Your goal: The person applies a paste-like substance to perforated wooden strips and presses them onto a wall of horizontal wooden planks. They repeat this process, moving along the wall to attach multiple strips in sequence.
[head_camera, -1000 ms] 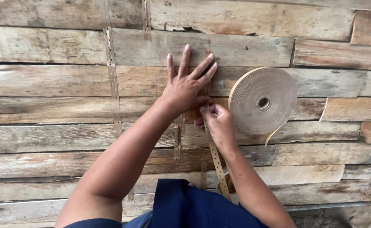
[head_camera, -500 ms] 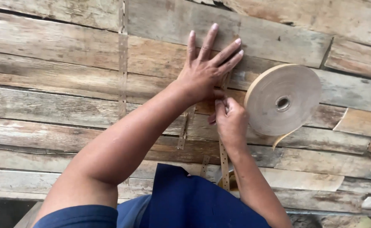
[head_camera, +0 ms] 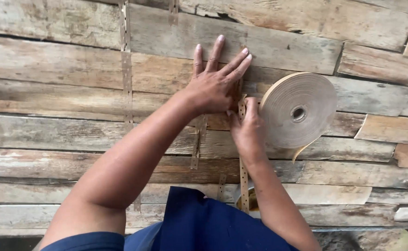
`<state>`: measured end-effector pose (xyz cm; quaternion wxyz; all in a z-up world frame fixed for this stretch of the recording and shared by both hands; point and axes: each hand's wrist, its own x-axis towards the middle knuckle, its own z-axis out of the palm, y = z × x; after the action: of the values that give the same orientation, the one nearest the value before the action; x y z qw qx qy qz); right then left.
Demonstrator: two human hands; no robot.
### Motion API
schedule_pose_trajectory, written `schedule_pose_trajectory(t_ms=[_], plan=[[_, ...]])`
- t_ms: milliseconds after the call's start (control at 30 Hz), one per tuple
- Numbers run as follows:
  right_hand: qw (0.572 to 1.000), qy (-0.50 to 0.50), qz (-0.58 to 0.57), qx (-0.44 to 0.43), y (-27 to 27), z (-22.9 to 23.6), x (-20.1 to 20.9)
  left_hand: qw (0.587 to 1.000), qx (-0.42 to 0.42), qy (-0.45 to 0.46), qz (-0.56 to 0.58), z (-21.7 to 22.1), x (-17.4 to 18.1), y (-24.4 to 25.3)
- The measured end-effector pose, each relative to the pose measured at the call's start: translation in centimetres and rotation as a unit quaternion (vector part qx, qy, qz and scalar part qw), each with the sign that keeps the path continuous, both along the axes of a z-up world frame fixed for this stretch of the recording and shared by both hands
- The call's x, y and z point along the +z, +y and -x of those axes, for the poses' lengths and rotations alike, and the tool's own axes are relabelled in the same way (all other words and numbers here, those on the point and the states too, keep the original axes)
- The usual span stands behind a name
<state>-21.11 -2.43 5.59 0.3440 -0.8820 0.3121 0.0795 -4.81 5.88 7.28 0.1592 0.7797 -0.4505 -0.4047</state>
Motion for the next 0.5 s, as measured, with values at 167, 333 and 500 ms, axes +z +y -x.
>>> schedule_pose_trajectory(t_ms=[167,333,500], plan=[[0.999,-0.035,-0.021,-0.001,-0.2,0.5,-0.8,0.975,0.079,-0.191,0.081,2.3,-5.4,-1.7],[0.999,-0.033,-0.003,0.026,-0.1,1.1,0.7,0.940,0.155,-0.245,0.183,0.0,-3.8,-4.7],[0.980,0.126,-0.151,-0.004,-1.3,1.7,2.4,0.980,0.117,-0.161,0.023,0.9,1.2,-7.9]])
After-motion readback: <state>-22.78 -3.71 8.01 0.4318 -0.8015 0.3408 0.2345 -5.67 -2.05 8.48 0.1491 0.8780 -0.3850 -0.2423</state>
